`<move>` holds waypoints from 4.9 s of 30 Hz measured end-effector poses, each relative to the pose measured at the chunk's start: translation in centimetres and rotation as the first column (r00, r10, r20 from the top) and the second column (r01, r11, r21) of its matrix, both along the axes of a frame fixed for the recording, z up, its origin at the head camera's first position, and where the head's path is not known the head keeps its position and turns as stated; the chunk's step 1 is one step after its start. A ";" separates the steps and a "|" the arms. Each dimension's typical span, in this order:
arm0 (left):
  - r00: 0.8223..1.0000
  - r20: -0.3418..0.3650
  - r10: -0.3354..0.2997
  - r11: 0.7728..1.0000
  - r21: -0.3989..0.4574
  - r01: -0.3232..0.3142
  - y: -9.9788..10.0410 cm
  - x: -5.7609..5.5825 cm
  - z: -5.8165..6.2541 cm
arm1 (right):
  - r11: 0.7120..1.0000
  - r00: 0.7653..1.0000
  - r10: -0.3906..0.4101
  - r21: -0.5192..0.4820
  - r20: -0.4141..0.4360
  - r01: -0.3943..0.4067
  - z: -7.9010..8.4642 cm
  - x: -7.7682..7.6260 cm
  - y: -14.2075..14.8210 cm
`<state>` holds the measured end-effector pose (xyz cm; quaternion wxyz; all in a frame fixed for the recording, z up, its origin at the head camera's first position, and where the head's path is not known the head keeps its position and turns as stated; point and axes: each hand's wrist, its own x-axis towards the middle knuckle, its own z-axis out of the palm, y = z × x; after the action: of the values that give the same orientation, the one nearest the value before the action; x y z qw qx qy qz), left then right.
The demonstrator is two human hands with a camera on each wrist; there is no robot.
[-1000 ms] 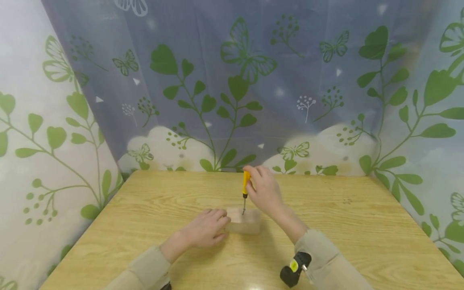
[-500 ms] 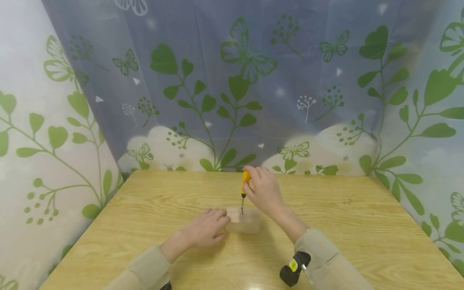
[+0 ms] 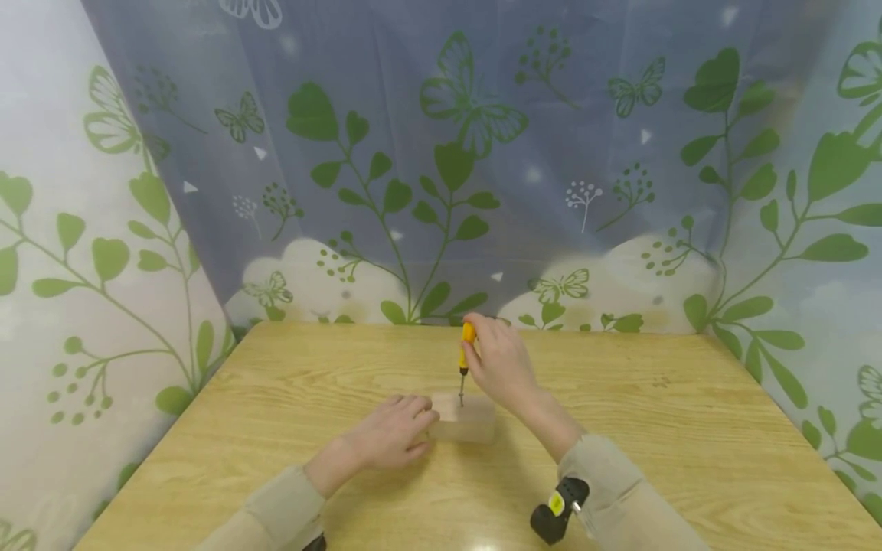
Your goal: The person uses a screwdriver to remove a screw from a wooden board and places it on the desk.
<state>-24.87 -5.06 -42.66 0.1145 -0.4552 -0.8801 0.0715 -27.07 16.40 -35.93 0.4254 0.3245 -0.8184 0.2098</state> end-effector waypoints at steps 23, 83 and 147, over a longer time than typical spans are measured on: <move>0.999 -0.033 -0.016 1.000 -0.006 0.015 0.0 0.0 0.1 | 0.999 0.999 0.025 0.025 -0.045 -0.024 -0.2 -0.3 0.0; 1.000 0.014 0.012 1.000 0.000 -0.012 0.1 0.0 0.0 | 0.999 0.998 -0.023 -0.045 0.056 0.025 0.0 0.2 0.4; 1.000 0.000 0.010 1.000 0.008 -0.010 0.1 0.0 -0.2 | 0.998 0.997 -0.027 -0.058 0.074 0.032 -0.3 -0.1 0.7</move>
<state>-24.86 -4.99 -42.83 0.1158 -0.4502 -0.8827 0.0687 -27.16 17.11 -36.23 0.4075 0.2918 -0.8316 0.2393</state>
